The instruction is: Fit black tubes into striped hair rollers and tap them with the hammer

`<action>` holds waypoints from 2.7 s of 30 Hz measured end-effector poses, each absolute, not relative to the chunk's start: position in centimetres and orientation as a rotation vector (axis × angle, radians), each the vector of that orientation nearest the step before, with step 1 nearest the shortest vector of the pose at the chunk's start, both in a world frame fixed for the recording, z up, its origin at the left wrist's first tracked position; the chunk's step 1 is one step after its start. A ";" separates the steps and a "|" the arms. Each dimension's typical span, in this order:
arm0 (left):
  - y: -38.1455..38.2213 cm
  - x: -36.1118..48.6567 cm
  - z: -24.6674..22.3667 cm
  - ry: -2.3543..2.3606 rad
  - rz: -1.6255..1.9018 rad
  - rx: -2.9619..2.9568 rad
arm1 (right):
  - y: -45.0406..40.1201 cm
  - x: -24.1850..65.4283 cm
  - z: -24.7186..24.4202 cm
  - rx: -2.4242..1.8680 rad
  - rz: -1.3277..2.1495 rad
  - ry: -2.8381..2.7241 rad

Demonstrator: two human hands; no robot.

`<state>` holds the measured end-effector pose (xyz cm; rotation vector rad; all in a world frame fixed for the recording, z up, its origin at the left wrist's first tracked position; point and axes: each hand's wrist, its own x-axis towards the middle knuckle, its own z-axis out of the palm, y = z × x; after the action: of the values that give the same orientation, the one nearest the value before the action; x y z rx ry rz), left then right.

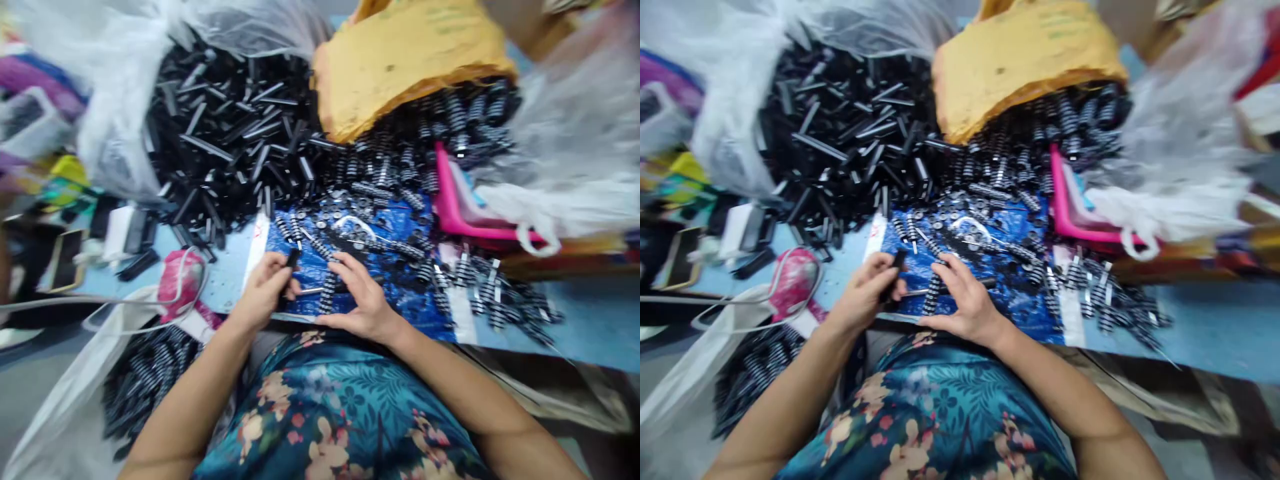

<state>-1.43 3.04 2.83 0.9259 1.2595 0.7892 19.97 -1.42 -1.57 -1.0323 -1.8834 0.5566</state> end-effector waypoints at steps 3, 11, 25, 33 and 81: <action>1.9 0.9 2.3 1.111 0.844 0.704 | -1.2 19.3 -1.6 -1.016 0.546 -1.890; 1.4 1.9 2.0 1.012 1.008 0.425 | 0.3 17.9 -2.0 -0.936 0.444 -1.983; 2.4 -3.4 -0.1 1.175 0.952 1.062 | 0.1 18.2 -3.4 -1.074 0.260 -2.209; 5.7 -9.8 -0.5 1.527 0.410 1.800 | -0.1 19.5 -2.4 -1.167 0.123 -2.287; 11.5 -14.3 0.3 2.187 0.981 1.607 | 16.1 28.2 0.0 -2.245 -0.107 -2.294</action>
<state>-14.30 11.52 0.32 1.6067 2.1869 0.9809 28.22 16.10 0.01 -2.2454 -2.2944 -0.1072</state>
